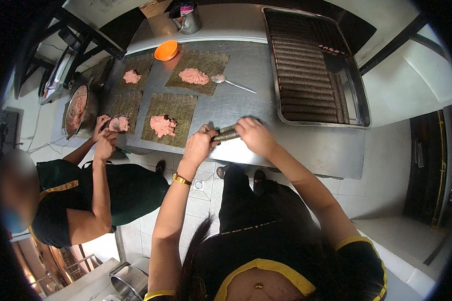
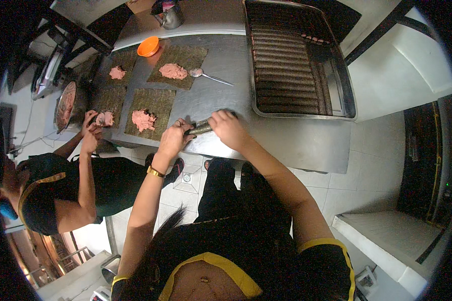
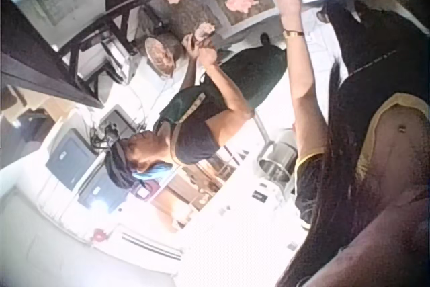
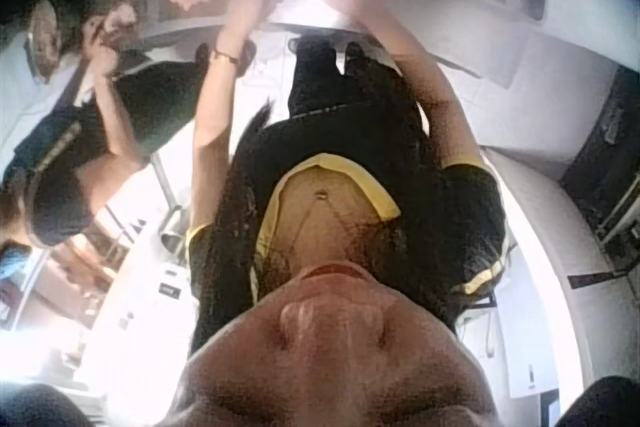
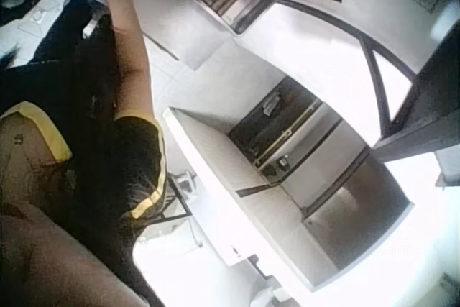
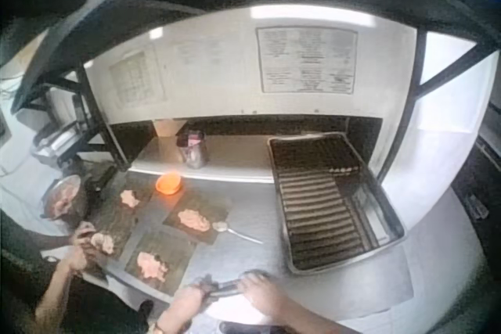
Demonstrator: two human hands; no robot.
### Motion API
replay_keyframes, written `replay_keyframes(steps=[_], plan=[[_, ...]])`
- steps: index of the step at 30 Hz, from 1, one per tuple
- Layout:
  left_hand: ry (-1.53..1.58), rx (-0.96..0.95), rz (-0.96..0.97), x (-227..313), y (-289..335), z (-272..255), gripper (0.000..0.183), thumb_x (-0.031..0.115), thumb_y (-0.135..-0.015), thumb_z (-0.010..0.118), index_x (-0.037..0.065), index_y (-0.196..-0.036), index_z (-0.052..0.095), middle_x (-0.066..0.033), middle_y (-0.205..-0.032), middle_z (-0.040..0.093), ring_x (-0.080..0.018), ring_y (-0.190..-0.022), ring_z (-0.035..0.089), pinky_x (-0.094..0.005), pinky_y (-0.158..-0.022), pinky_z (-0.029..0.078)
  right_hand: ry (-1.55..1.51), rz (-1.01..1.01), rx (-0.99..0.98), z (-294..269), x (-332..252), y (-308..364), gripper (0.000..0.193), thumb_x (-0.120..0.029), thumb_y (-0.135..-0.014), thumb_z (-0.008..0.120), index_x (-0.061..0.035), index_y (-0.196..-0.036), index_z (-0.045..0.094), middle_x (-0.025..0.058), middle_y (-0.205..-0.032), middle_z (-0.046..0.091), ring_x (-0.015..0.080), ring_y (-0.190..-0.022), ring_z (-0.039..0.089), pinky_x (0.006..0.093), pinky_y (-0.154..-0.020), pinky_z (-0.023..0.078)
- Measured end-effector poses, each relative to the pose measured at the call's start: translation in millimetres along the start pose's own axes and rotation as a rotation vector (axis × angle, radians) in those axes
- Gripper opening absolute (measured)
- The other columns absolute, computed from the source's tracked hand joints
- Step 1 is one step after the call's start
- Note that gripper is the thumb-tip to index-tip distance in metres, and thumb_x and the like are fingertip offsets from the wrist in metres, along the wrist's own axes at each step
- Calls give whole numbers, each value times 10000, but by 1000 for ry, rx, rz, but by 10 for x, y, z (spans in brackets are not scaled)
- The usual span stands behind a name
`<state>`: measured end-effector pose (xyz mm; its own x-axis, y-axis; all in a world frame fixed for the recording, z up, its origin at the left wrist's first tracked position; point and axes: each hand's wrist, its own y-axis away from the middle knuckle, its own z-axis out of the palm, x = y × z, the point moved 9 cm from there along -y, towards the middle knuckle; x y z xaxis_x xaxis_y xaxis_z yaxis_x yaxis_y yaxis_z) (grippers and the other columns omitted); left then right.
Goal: The person spreads a pink filling onto sheets of nori laid on a stainless steel counter, then rolls them into cylindrical shapes using a bamboo mat. The person places the finished rolls onto a metal tray. Another person works alongside, performing similar actions.
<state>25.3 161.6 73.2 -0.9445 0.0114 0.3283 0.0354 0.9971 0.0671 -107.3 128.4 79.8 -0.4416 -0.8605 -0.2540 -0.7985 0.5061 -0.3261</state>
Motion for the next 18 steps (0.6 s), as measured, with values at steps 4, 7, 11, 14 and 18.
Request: replay_keyframes(steps=[4,7,11,14,18], plan=[[7,-47,33,-35,-107,-24,359,153,-721,769,111,-1066,678,-93,-1024,664,-307,-911,657,-415,-762,545,-91,-160,53,89,-276,-95,327,-5,-733,565,16,-1058,591,100,-1065,563,261,-1028,541,348,-906,462],[124,-134,-65,-141,-180,2,450,158,-711,777,121,-1141,646,-94,-1022,669,-299,-933,655,-410,-769,543,-62,-116,-41,285,-256,-126,324,4,-733,560,24,-1053,601,107,-1064,567,266,-1015,541,347,-903,464],[16,-5,23,19,-153,-159,504,177,-710,779,100,-1175,602,-86,-1028,658,-300,-953,644,-400,-777,541,-108,-62,-62,365,-172,-176,319,-1,-721,573,41,-1034,613,122,-1058,571,279,-1012,541,350,-907,464],[-80,111,121,222,-59,-197,460,180,-711,773,77,-1123,595,-84,-1019,644,-296,-942,640,-399,-778,542,-110,-48,-69,396,-157,-220,330,-6,-716,579,52,-1039,615,133,-1058,574,287,-1017,541,353,-909,464],[-144,103,108,149,-75,-6,430,162,-714,766,69,-1100,601,-106,-1043,641,-303,-958,636,-404,-787,539,-73,-61,-81,408,-175,-237,342,-15,-735,569,56,-1066,610,139,-1052,578,285,-1024,541,348,-913,466]])
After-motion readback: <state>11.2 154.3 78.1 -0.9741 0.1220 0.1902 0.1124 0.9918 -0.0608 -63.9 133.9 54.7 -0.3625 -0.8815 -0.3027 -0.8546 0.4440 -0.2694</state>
